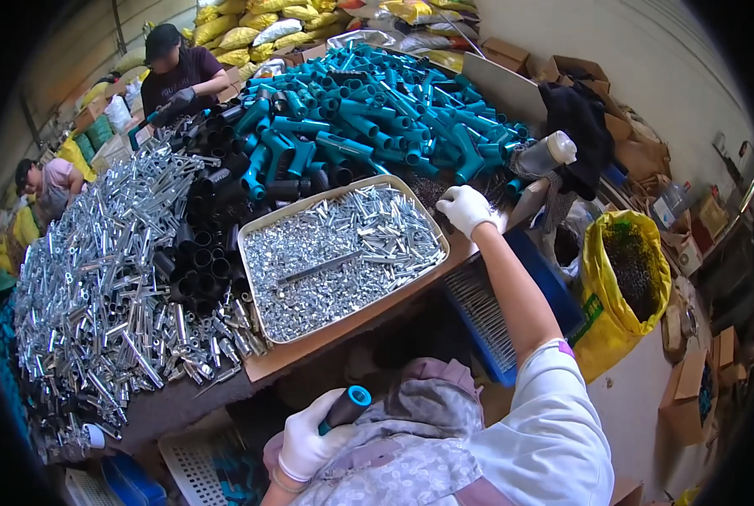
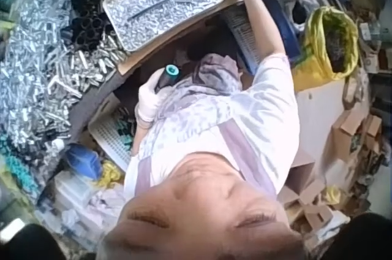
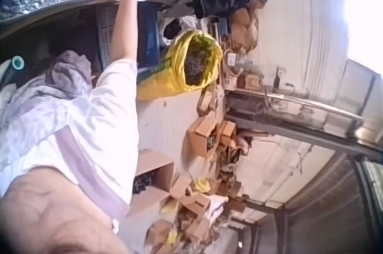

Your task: Assembling plastic handles onto metal rods and securing them with pins at a manufacturing workbench.

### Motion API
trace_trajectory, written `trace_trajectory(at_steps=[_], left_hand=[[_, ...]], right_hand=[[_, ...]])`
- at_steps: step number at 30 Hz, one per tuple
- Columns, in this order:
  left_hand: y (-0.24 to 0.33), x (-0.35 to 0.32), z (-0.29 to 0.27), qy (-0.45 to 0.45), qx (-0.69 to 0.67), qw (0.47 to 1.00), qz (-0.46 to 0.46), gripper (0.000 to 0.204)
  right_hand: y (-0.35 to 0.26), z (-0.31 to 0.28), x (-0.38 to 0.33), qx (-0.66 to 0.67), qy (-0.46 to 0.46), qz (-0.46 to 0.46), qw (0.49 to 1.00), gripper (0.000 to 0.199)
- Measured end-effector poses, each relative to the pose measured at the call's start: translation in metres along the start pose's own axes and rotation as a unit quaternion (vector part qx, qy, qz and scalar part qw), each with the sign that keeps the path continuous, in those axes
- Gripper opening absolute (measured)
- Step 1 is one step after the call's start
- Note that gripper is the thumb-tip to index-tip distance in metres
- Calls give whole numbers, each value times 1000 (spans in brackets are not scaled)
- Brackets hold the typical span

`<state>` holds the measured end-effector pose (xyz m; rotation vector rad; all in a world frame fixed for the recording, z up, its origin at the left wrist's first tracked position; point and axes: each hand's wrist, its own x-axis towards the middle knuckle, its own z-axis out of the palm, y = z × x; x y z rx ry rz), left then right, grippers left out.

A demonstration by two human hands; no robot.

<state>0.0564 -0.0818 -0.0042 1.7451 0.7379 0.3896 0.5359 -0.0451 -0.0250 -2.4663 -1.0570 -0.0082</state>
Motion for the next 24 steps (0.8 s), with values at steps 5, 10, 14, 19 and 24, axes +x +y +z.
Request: trace_trajectory(at_steps=[5, 10, 14, 19, 24], left_hand=[[-6, 2, -4, 4, 1, 1000, -8, 62], [-8, 8, -2, -10, 2, 999, 40, 63], [-6, 6, -4, 8, -2, 999, 35, 62], [-7, 10, -7, 13, -31, 998, -55, 59], [-8, 12, -3, 17, -39, 999, 23, 58]], right_hand=[[-18, -5, -10, -58, 17, 11, 998, 35], [-17, -4, -6, -21, 0, 27, 999, 35], [-14, 4, -10, 4, 178, -20, 984, 27], [-20, 3, -22, -76, 51, -21, 996, 41], [-19, 7, -16, 11, 51, -39, 998, 34]])
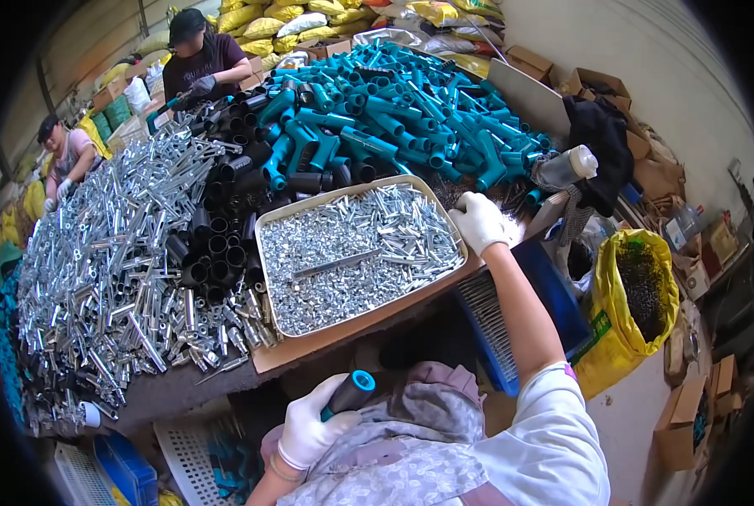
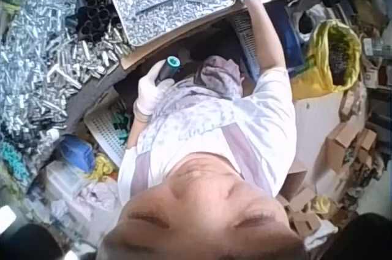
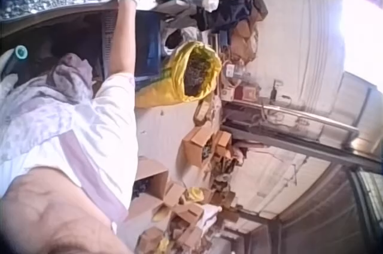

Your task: Assembling plastic handles onto metal rods and securing them with pins at a manufacturing workbench.

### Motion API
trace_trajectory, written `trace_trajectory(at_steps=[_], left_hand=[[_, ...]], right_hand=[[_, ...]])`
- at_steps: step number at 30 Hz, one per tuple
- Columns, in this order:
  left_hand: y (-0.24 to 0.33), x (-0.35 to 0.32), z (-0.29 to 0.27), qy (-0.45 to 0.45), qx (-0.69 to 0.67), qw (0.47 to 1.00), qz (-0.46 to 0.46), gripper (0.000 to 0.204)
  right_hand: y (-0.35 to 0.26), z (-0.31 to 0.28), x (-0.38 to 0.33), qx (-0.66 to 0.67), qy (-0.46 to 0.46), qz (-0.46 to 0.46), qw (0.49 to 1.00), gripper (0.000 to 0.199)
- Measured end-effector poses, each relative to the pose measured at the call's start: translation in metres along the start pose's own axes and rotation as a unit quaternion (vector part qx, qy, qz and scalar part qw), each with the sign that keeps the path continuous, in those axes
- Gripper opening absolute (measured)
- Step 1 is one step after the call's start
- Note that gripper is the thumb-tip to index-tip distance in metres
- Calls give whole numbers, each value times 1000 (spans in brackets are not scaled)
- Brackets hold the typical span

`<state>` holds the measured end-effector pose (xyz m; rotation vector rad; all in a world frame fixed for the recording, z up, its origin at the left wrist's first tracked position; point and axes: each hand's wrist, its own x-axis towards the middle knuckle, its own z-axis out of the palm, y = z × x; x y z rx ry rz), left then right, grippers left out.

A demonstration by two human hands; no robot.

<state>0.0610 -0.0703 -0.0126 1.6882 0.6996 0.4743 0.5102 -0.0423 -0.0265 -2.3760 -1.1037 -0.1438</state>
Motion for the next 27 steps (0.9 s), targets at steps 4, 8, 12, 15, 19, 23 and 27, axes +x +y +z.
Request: trace_trajectory(at_steps=[4, 8, 12, 15, 19, 23, 27], left_hand=[[4, 0, 0, 8, 35, 999, 3, 60], [-2, -2, -12, 46, 12, 998, -35, 67], [3, 1, -20, 71, 20, 996, -40, 62], [12, 3, -21, 52, 71, 996, -5, 61], [13, 10, -18, 8, 218, 970, 105, 65], [5, 6, -14, 55, 185, 977, 88, 65], [4, 4, -13, 79, 114, 990, 37, 64]], right_hand=[[-12, -7, -5, 219, 124, -48, 967, 24], [-91, -50, -63, 404, 16, -195, 893, 12], [-138, -67, -137, 333, -126, -494, 793, 18], [-143, -63, -161, 364, -138, -459, 799, 18], [-151, -52, -199, 198, -153, -441, 862, 23], [-125, -69, -135, 314, -386, -392, 774, 55], [-59, -68, 19, 11, 174, -226, 958, 25]])
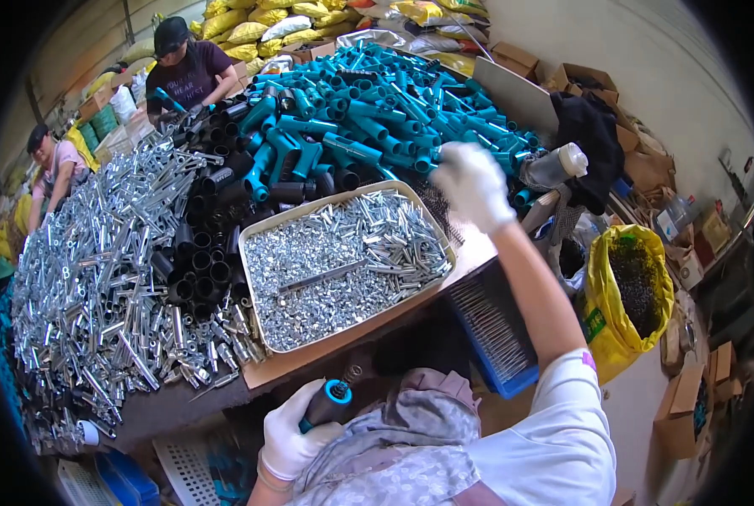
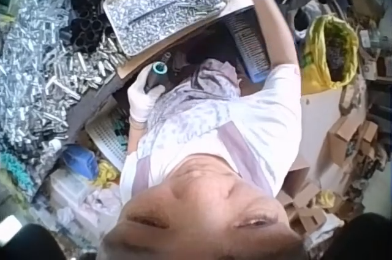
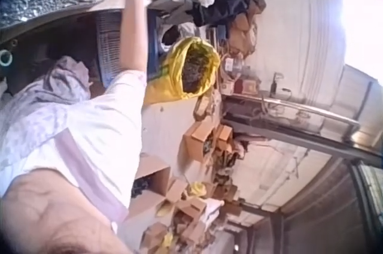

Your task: Assembling plastic handles onto metal rods and securing them with pins at a manufacturing workbench.

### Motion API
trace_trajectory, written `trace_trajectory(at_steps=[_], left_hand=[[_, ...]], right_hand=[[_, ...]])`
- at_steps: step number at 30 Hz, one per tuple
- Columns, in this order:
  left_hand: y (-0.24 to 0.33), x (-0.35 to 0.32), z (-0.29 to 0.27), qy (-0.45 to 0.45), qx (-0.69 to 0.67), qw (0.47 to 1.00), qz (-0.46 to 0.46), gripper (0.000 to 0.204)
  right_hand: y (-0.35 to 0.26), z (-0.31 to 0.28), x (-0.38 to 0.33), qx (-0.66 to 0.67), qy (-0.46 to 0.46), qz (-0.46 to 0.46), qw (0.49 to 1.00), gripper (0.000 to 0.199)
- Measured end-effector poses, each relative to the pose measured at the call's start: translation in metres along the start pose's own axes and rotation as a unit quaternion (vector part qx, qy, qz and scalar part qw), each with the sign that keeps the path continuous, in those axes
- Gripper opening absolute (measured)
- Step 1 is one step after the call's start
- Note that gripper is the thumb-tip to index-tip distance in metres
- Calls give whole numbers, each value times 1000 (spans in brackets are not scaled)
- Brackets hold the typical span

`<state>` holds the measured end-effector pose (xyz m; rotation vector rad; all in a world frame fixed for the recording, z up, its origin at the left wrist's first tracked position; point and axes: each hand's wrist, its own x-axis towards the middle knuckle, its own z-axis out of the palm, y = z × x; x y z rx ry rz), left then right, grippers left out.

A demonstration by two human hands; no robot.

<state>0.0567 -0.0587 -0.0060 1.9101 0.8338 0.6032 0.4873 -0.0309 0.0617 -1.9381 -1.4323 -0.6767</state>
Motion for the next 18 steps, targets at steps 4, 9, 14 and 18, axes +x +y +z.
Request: trace_trajectory(at_steps=[4, 9, 14, 18], left_hand=[[-3, -1, 1, -12, -8, 1000, -7, 64], [2, -6, -4, -2, -7, 1000, -6, 64], [-1, -10, -10, -29, -1, 999, 19, 66], [-12, -13, -13, -27, -16, 999, 33, 64]], right_hand=[[119, 25, 26, -253, -95, 260, 927, 50], [118, 46, 40, -194, -175, 386, 885, 54], [117, 33, 18, 156, 115, 287, 938, 55], [-21, -14, -26, 617, 49, 206, 758, 32]])
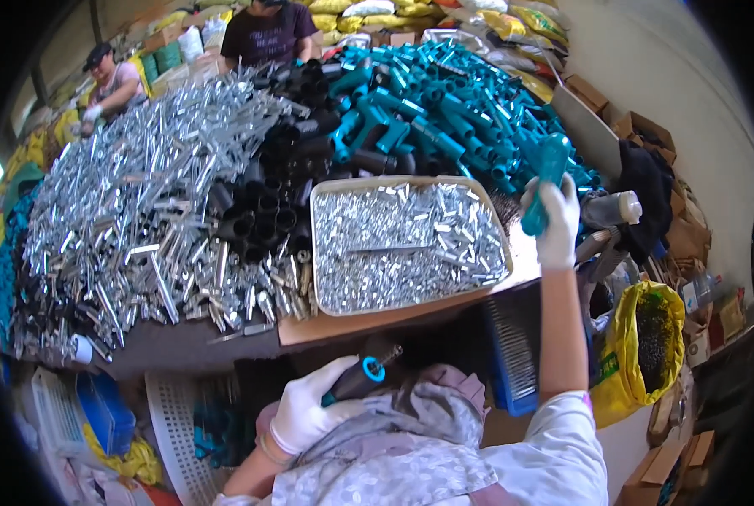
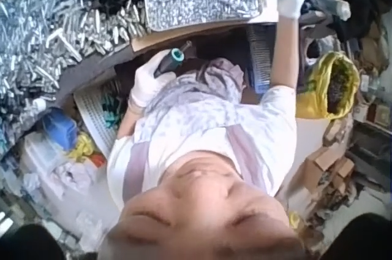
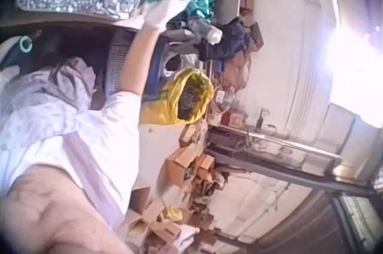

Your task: Assembling plastic handles onto metal rods and securing them with pins at a manufacturing workbench.

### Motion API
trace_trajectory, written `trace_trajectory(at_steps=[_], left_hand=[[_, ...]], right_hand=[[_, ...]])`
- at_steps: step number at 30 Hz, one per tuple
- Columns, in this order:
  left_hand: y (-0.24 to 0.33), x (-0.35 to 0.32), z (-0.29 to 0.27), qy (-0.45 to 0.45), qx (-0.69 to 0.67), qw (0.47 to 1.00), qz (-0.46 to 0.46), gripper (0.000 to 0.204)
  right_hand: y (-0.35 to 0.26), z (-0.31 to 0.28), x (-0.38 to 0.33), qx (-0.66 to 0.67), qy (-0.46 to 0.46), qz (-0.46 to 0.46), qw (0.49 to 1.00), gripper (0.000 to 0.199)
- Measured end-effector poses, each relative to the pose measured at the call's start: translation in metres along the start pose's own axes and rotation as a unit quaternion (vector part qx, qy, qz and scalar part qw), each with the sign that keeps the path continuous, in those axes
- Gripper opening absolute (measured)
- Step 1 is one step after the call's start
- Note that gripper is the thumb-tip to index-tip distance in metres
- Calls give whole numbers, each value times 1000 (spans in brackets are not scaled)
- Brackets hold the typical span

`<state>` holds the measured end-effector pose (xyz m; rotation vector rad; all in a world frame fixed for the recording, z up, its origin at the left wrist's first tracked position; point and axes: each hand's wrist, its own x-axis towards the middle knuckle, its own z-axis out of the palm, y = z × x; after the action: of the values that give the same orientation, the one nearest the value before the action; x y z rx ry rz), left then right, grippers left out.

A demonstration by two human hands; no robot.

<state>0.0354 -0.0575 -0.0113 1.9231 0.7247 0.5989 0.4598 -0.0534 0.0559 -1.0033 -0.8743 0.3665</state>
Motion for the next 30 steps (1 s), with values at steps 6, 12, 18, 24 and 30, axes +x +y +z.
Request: trace_trajectory(at_steps=[6, 12, 18, 24, 30], left_hand=[[-10, -11, 7, -1, 0, 1000, 6, 65], [-4, -28, 0, 3, 9, 1000, -29, 65], [-5, -32, -10, 26, 12, 999, -25, 62], [-9, -32, -13, 29, 32, 999, -2, 65], [-9, -32, -16, 33, 8, 999, 8, 66]], right_hand=[[-5, 116, -170, 29, 40, 105, 993, 43], [-9, 139, -201, 69, 46, 88, 993, 43], [-3, 137, -204, 73, 29, 49, 996, 51], [-7, 142, -203, 81, 32, 31, 996, 55], [-12, 140, -205, 23, -25, 20, 999, 57]])
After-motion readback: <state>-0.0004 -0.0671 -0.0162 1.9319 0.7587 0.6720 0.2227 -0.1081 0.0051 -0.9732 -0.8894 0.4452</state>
